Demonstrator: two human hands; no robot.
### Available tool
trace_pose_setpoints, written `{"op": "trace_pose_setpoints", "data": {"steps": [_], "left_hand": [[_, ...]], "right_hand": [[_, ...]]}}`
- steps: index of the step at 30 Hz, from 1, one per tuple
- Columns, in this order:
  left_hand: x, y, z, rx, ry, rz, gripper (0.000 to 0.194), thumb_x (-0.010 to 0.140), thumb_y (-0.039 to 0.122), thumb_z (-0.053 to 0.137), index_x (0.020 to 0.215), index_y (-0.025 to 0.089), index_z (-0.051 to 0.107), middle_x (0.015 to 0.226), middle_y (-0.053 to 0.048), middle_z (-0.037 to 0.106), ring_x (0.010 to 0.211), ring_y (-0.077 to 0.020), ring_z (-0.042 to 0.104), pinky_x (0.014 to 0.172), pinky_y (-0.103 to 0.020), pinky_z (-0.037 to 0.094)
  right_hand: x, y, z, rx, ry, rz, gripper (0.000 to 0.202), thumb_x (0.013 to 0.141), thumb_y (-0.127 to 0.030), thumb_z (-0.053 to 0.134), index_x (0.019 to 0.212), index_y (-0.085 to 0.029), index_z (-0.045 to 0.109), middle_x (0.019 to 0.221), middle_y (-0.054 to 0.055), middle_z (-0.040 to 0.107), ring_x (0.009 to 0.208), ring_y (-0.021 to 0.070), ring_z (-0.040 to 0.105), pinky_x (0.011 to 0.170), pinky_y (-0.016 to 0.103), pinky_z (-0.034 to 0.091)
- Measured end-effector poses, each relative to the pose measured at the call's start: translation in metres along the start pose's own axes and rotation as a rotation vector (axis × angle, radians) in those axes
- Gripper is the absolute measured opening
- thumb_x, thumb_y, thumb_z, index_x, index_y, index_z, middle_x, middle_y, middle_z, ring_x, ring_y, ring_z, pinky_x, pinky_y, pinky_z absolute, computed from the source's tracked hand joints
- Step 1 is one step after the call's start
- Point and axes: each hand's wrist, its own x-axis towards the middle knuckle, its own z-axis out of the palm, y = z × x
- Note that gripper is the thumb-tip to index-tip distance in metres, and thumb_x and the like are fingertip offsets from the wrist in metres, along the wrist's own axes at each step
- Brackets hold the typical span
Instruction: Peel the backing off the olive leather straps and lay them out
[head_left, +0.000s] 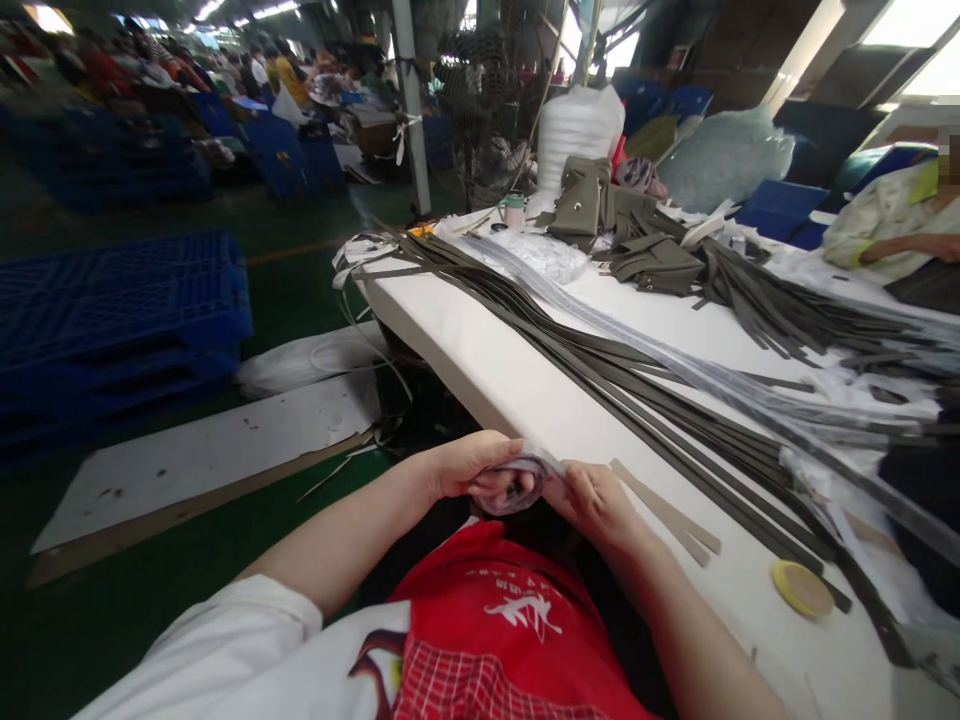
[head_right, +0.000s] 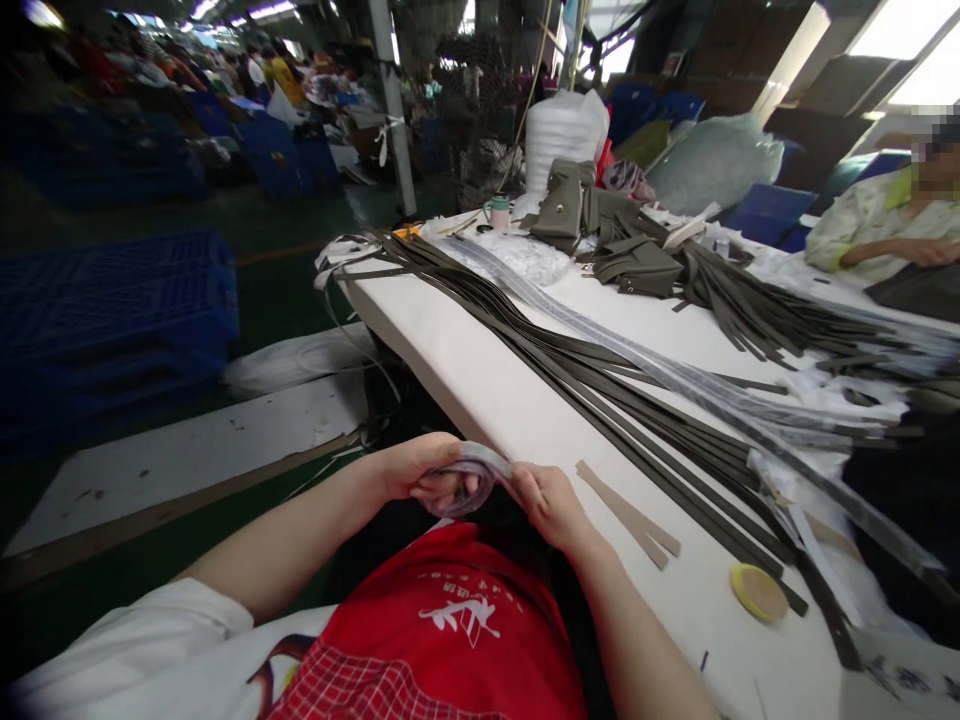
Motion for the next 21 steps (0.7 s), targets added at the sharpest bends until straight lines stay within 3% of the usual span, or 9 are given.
{"op": "trace_pose_setpoints", "data": {"steps": [3,6,10,13,16,19,21], "left_hand": [[0.008,-0.003,0.007,-0.216,0.025,0.113,0.050,0.071,0.057,0.077,0.085,0.009,0.069,0.038,0.013,0.032,0.031,-0.0024,0.027,0.055,-0.023,0.046],[0.020,-0.011,0.019,-0.440,0.072,0.218,0.042,0.072,0.047,0.080,0.089,0.010,0.069,0.043,0.012,0.035,0.036,-0.0017,0.029,0.065,-0.022,0.049],[0.030,-0.024,0.027,-0.512,0.107,0.274,0.043,0.072,0.047,0.081,0.092,0.011,0.068,0.050,0.011,0.038,0.043,-0.0023,0.036,0.074,-0.023,0.050],[0.031,-0.029,0.023,-0.258,0.211,0.257,0.055,0.073,0.060,0.074,0.097,0.011,0.067,0.064,0.003,0.057,0.057,-0.0089,0.053,0.069,-0.025,0.048],[0.031,-0.034,0.023,0.156,0.391,0.279,0.058,0.086,0.064,0.055,0.114,0.014,0.064,0.091,-0.006,0.068,0.080,-0.0166,0.061,0.078,-0.029,0.048],[0.031,-0.045,0.036,0.591,0.287,0.240,0.046,0.096,0.051,0.043,0.114,0.017,0.069,0.105,-0.009,0.071,0.096,-0.0208,0.064,0.090,-0.032,0.047],[0.029,-0.056,0.048,0.751,0.209,0.211,0.040,0.098,0.042,0.041,0.111,0.019,0.071,0.111,-0.008,0.072,0.102,-0.0217,0.064,0.093,-0.031,0.046]], "right_hand": [[0.001,-0.004,0.031,0.179,0.102,-0.059,0.061,0.091,-0.070,0.029,0.086,-0.020,0.062,0.065,0.003,0.057,0.060,0.0180,0.051,0.055,0.028,0.040],[0.002,-0.011,0.051,0.363,0.195,0.022,0.059,0.091,-0.071,0.030,0.083,-0.020,0.059,0.062,0.003,0.055,0.055,0.0176,0.049,0.052,0.029,0.041],[-0.003,-0.011,0.040,0.429,0.191,0.130,0.054,0.092,-0.067,0.033,0.083,-0.020,0.057,0.056,0.000,0.052,0.049,0.0158,0.046,0.048,0.028,0.040],[-0.015,-0.008,0.012,0.306,0.111,0.077,0.045,0.093,-0.058,0.042,0.097,-0.019,0.063,0.078,0.004,0.067,0.069,0.0193,0.060,0.065,0.029,0.049],[-0.032,-0.007,-0.007,0.188,-0.071,0.070,0.039,0.090,-0.052,0.053,0.110,-0.022,0.068,0.099,0.004,0.072,0.088,0.0229,0.065,0.082,0.032,0.049],[-0.047,-0.005,-0.004,0.157,-0.184,0.175,0.034,0.082,-0.052,0.064,0.091,-0.021,0.073,0.080,0.002,0.073,0.074,0.0212,0.064,0.071,0.029,0.050],[-0.056,-0.001,0.007,0.175,-0.213,0.222,0.034,0.080,-0.052,0.067,0.083,-0.018,0.073,0.071,0.001,0.070,0.066,0.0185,0.061,0.064,0.026,0.048]]}}
